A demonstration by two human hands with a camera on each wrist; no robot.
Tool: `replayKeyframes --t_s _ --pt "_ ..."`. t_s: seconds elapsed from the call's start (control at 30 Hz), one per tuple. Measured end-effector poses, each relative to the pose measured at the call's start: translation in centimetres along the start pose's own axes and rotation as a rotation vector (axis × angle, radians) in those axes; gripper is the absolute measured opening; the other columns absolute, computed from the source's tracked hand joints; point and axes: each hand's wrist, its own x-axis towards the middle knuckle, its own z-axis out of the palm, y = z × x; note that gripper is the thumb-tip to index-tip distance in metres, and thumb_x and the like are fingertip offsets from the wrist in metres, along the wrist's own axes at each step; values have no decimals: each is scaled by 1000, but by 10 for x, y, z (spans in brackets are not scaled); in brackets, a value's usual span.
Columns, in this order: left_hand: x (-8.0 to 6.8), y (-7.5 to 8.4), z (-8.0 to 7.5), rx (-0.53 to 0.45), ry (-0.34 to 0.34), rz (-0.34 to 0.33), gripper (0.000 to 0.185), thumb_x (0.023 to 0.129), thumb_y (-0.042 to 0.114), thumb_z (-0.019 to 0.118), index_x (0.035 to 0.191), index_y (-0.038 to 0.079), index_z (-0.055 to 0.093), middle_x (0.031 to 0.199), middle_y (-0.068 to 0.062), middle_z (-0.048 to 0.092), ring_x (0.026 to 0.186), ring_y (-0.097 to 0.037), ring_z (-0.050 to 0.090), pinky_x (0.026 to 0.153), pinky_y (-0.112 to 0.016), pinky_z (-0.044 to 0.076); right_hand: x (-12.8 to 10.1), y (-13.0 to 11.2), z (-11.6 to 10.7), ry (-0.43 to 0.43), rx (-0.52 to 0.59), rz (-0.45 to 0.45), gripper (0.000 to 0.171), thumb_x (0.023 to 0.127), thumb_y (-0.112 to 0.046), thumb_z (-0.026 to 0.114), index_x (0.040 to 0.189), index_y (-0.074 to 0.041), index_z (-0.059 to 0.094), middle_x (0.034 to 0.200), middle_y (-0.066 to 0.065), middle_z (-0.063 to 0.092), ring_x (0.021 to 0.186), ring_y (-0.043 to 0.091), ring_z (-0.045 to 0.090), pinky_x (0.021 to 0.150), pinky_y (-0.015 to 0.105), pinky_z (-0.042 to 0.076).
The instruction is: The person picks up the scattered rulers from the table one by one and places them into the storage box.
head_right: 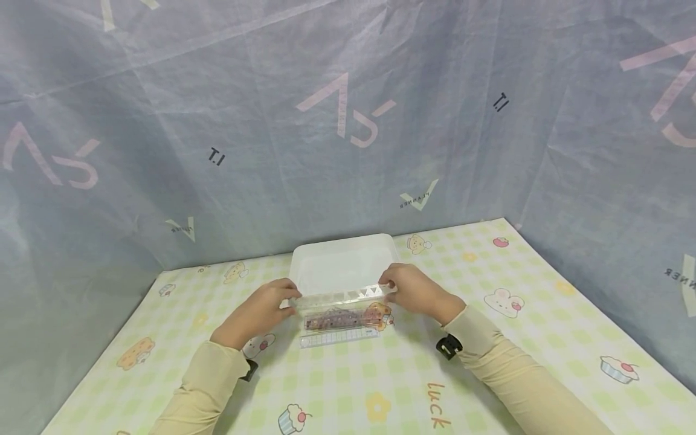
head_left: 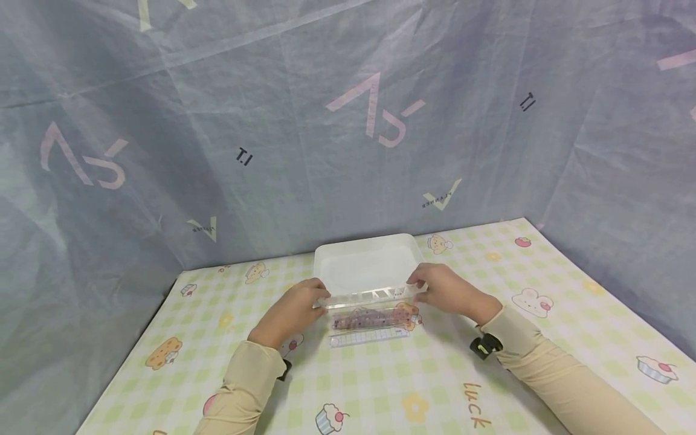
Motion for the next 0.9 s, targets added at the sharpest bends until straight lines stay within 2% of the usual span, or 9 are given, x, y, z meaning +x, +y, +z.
replayKeyframes --t_s 0.1,0.23,0.47,0.6,0.73,0.9 --pt "2 -1 -1 22 36 10 27 89 10 75 116 4 72 114 -2 63 104 -20 62 83 -32 54 2 0 -4 20 -8 1 28 79 -5 83 104 -3 73 97 3 68 87 19 65 77 33 55" --pt "4 -2 -4 31 65 -19 31 90 13 74 120 4 71 119 -3 63 111 -20 60 89 -33 53 6 2 -9 53 -18 3 27 81 -6 82 106 -5 73 97 2 68 85 17 64 75 32 54" --pt "8 -5 -7 9 99 -21 31 91 13 74 120 4 71 120 -2 63 110 -20 60 89 -33 53 8 2 -13 87 1 8 26 81 -7 82 106 -4 73 95 2 67 83 17 63 71 32 52" --pt "13 -6 -8 -14 96 -17 30 91 12 73 121 5 71 119 -2 62 104 -18 61 85 -32 54 10 4 -15 100 9 26 27 81 -7 82 107 -4 73 93 4 68 80 18 63 72 35 51" --pt "24 -10 -8 -37 95 -22 28 91 10 73 119 6 71 117 -3 62 94 -18 63 79 -31 54 15 12 -14 86 51 84 26 83 -8 81 107 -4 73 93 6 68 82 22 64 72 37 52" --pt "37 -19 -1 -31 69 -31 27 90 7 74 116 2 71 115 -6 63 93 -20 63 78 -32 55 26 19 -9 65 83 124 26 82 -6 80 106 -3 72 94 8 69 85 24 65 73 38 53"
